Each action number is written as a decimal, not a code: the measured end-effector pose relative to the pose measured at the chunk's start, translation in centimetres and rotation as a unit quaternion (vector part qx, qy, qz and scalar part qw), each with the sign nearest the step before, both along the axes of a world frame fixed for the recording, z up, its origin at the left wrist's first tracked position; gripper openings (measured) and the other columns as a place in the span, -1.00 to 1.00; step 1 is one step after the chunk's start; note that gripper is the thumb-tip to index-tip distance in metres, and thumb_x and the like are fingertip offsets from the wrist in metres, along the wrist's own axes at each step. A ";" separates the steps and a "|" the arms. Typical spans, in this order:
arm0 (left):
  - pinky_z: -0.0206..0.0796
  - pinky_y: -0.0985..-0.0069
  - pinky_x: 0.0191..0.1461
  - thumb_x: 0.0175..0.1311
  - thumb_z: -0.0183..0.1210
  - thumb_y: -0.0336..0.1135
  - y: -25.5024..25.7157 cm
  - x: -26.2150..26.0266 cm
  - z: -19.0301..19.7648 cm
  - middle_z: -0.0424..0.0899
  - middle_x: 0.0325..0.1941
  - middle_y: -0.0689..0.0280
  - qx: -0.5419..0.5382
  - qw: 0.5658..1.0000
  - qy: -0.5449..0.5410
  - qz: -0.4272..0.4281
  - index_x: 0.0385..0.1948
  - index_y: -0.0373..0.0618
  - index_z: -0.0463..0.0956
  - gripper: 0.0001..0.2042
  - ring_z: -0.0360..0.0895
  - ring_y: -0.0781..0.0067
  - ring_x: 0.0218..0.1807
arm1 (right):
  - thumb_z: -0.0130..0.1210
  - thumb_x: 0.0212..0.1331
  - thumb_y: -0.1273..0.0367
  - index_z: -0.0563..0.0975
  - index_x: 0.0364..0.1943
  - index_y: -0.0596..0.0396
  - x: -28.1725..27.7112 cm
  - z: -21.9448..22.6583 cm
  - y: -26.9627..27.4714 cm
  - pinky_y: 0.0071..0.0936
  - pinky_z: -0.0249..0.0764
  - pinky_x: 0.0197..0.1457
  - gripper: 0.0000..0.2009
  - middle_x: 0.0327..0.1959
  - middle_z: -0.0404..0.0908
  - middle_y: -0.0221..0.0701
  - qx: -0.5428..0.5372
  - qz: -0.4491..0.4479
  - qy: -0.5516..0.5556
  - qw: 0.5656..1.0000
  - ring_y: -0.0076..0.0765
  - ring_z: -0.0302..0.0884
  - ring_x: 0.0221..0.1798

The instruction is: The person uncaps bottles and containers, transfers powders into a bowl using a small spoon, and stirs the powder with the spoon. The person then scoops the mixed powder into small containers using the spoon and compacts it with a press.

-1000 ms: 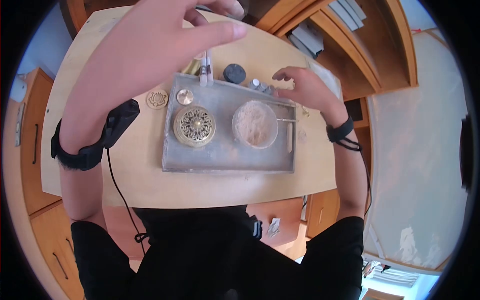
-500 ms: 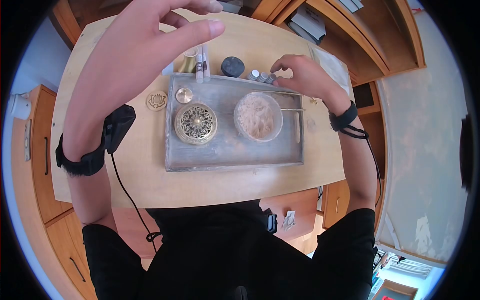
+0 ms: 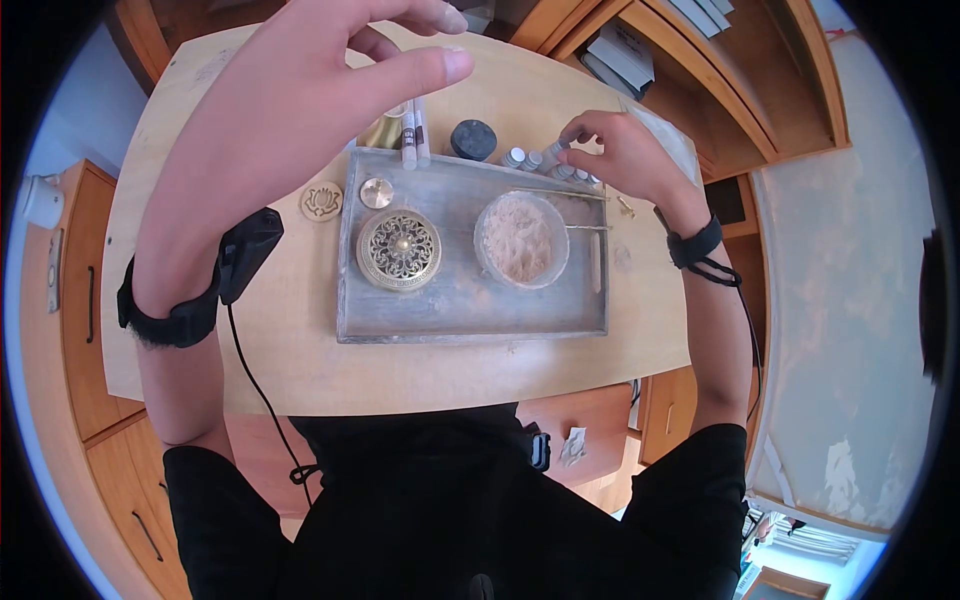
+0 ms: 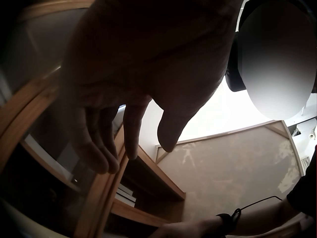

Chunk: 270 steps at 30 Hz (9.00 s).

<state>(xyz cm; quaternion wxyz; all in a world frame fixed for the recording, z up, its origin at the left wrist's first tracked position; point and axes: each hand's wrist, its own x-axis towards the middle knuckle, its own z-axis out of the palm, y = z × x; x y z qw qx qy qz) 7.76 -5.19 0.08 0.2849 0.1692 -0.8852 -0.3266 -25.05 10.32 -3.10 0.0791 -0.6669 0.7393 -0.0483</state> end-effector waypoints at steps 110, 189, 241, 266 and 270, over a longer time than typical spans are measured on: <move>0.46 0.42 -0.08 0.27 0.35 -0.27 2.9 -0.1 -0.2 0.73 -0.33 0.19 0.012 0.995 0.041 -0.093 -0.15 -0.29 0.71 -0.73 0.63 0.39 -0.27 | 0.37 0.19 0.46 0.68 -0.10 0.10 15.0 9.8 1.3 -0.48 0.56 -0.30 -0.80 -0.26 0.75 -0.39 -0.157 0.092 -0.144 0.973 -0.45 0.67 -0.32; 0.48 0.36 -0.05 0.10 0.42 -0.54 5.4 -6.3 -3.4 0.76 -0.08 0.15 -0.043 0.985 -0.157 -0.066 -0.03 -0.21 0.69 -0.66 0.64 0.12 -0.12 | 0.31 0.28 0.48 0.67 -0.19 0.19 0.5 -2.3 10.5 -0.37 0.43 -0.31 -0.90 -0.44 0.57 -0.31 -0.234 -0.033 -0.227 0.945 -0.19 0.52 -0.40; 0.45 0.32 0.03 -0.03 0.43 -0.55 6.6 -6.8 -3.9 0.67 -0.09 0.17 -0.064 0.974 -0.184 -0.119 -0.08 -0.23 0.70 -0.62 0.61 0.13 -0.04 | 0.37 0.20 0.41 0.69 -0.31 0.09 0.9 -4.2 10.1 -0.36 0.55 -0.39 -0.91 -0.40 0.72 -0.35 -0.212 0.065 -0.296 0.929 -0.18 0.68 -0.41; 0.45 0.31 0.03 -0.04 0.44 -0.53 7.3 -6.7 -4.0 0.67 -0.12 0.18 -0.039 0.979 -0.168 -0.111 -0.07 -0.23 0.71 -0.62 0.60 0.13 -0.06 | 0.38 0.19 0.39 0.67 -0.29 0.06 2.5 -6.0 9.1 -0.33 0.53 -0.41 -0.89 -0.43 0.69 -0.34 -0.270 0.098 -0.272 0.918 -0.14 0.65 -0.43; 0.45 0.33 0.03 -0.05 0.44 -0.56 7.2 -6.7 -4.0 0.67 -0.11 0.18 -0.057 0.977 -0.171 -0.111 -0.08 -0.22 0.70 -0.62 0.61 0.13 -0.05 | 0.40 0.16 0.38 0.66 -0.31 0.02 3.2 -6.4 9.0 -0.31 0.50 -0.44 -0.88 -0.48 0.64 -0.36 -0.276 0.102 -0.245 0.924 -0.15 0.62 -0.45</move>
